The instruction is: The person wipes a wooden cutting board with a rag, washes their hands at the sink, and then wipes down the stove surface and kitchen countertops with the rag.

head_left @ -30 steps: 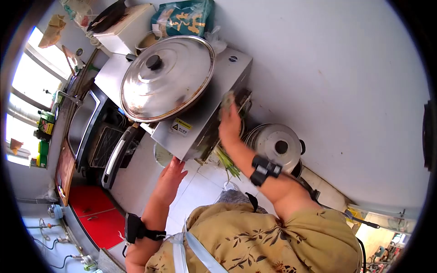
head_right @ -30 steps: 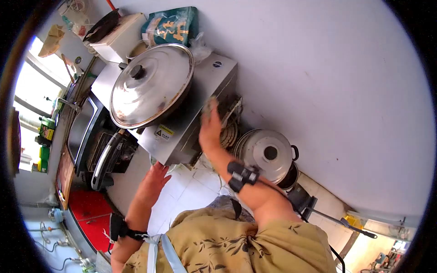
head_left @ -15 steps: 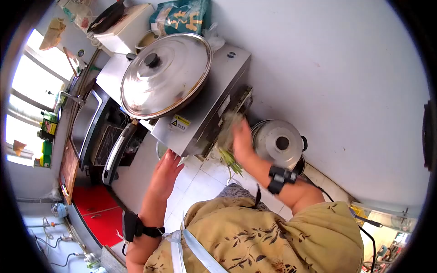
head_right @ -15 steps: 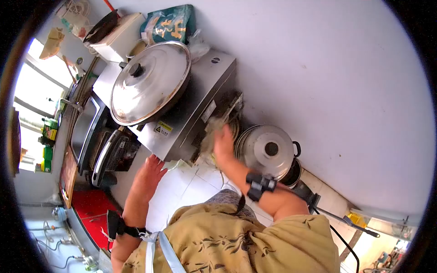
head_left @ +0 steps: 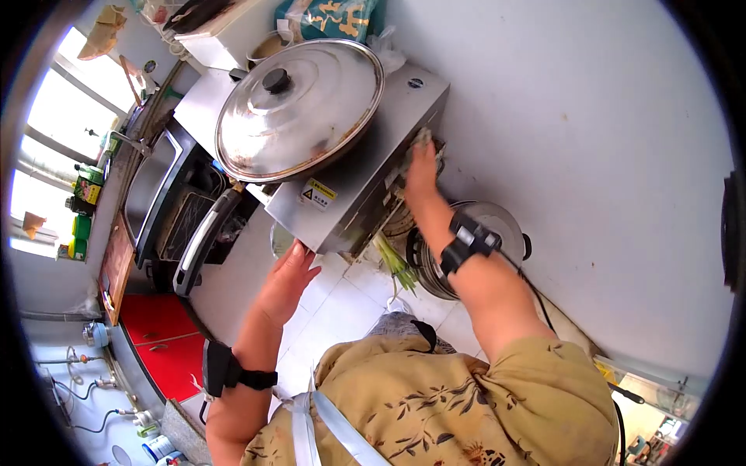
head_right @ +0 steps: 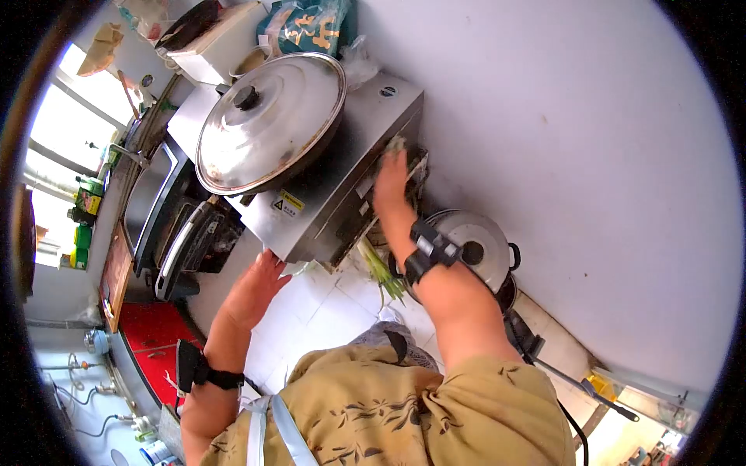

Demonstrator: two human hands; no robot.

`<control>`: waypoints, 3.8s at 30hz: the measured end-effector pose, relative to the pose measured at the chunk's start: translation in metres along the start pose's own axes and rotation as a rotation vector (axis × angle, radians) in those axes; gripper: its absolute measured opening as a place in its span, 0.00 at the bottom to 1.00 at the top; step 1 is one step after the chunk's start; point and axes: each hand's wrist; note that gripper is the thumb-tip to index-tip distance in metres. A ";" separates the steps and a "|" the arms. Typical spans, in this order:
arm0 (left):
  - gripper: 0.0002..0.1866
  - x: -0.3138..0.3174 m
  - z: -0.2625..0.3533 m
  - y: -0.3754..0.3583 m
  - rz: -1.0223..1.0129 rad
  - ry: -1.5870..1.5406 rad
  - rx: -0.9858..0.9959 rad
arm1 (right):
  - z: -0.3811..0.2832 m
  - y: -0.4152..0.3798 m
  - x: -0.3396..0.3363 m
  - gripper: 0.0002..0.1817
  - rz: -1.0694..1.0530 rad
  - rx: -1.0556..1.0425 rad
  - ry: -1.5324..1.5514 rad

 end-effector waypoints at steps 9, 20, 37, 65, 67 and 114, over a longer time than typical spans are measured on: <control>0.37 0.003 -0.003 0.001 -0.020 0.030 0.040 | 0.061 -0.177 0.078 0.28 -0.103 0.131 -0.420; 0.41 0.003 0.004 -0.017 0.044 0.011 0.102 | 0.104 -0.141 0.038 0.21 0.227 0.410 0.191; 0.37 0.003 -0.004 -0.018 0.061 -0.034 0.058 | -0.022 -0.171 0.093 0.22 -0.100 0.299 0.302; 0.39 -0.008 -0.013 -0.017 -0.068 -0.135 0.201 | -0.041 -0.064 0.051 0.14 -0.224 -0.856 -1.198; 0.39 -0.007 -0.012 -0.020 -0.072 -0.157 0.195 | -0.028 -0.112 0.075 0.13 -0.336 -0.897 -1.230; 0.27 -0.067 -0.162 -0.134 0.582 -0.570 0.281 | -0.022 -0.050 0.104 0.19 -1.131 -0.766 -1.538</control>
Point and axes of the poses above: each hand's wrist, its own y-axis towards the middle knuckle, its own x-axis out of the palm, z = x × y, and after that the axes turned 12 degrees about -z, right-handed
